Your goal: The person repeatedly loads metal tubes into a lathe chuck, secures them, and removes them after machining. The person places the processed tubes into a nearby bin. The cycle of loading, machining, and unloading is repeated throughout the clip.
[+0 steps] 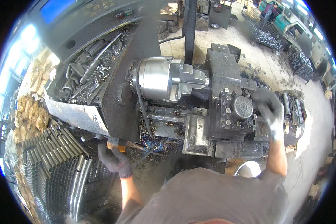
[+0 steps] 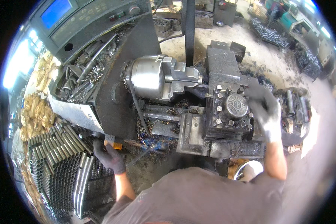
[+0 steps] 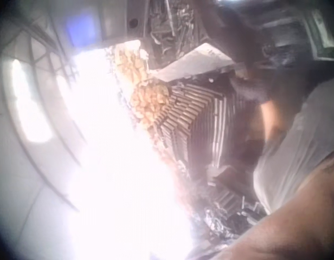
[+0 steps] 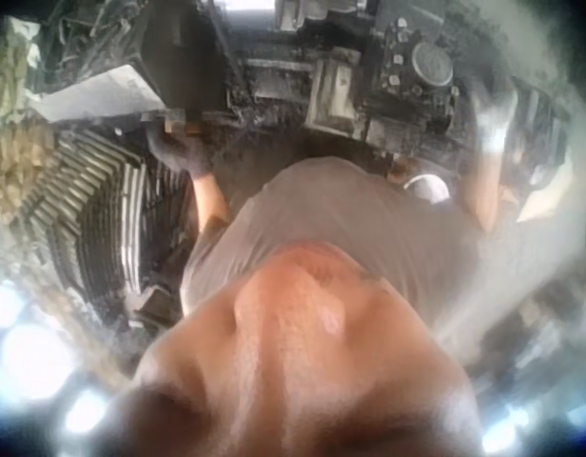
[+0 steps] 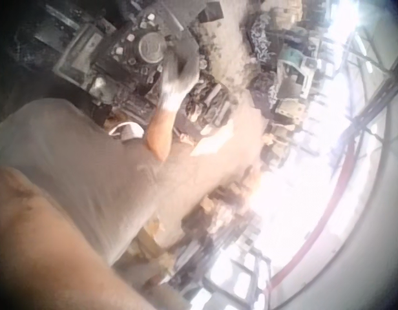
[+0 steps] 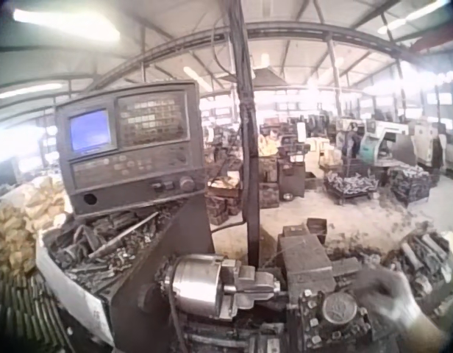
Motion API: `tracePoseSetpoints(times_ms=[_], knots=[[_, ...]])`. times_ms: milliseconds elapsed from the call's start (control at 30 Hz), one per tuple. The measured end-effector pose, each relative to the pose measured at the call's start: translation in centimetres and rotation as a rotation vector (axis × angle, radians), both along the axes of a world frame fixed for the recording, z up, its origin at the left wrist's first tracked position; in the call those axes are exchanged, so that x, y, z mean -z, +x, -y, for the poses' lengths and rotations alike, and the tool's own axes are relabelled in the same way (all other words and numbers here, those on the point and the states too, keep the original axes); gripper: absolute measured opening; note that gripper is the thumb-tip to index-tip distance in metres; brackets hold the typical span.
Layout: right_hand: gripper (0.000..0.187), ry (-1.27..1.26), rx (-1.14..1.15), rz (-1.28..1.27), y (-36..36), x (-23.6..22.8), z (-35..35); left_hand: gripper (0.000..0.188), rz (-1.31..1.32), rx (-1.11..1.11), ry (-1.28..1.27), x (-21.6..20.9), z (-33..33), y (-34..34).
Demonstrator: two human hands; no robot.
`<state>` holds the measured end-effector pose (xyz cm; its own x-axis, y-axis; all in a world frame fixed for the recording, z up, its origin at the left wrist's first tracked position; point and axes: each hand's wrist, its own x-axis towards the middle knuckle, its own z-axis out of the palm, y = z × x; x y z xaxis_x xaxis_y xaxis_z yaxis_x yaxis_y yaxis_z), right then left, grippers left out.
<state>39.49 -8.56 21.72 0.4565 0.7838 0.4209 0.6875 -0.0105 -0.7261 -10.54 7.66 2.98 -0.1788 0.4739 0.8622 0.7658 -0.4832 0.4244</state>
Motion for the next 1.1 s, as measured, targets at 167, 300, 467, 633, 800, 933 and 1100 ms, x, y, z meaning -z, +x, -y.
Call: tracePoseSetpoints(times_ms=[167, 300, 467, 633, 800, 933, 1100], knots=[[0.03, 0.075, -0.092, -0.181, -3.2, 2.3, 6.0, 0.056, -0.416, 0.132, 0.099, -14.6, -10.8, 12.1], [0.032, 0.001, -0.229, -0.237, -3.2, 3.5, 6.9, 0.081, -0.417, 0.049, -0.394, -23.6, -21.7, 20.9], [0.033, -0.068, -0.279, -0.176, -2.1, 5.3, 7.8, 0.094, -0.529, -0.06, -0.571, -26.3, -26.3, 23.1], [0.03, -0.134, -0.366, -0.282, -2.1, 7.9, 6.3, 0.077, -0.424, 0.172, -0.228, -20.7, -17.3, 22.7], [0.031, -0.2, -0.635, -0.356, -7.2, 7.9, 2.9, 0.047, -0.369, 0.493, -0.8, -2.0, 2.3, 14.0], [0.025, -0.34, -0.907, -0.306, -16.2, 8.4, -0.2, 0.054, -0.02, 0.16, -1.361, 17.0, 18.5, -3.0], [0.034, -0.476, -1.404, -0.271, -33.6, 13.2, -2.9, 0.054, 0.545, -0.72, -1.782, 33.4, 51.7, -24.2]])
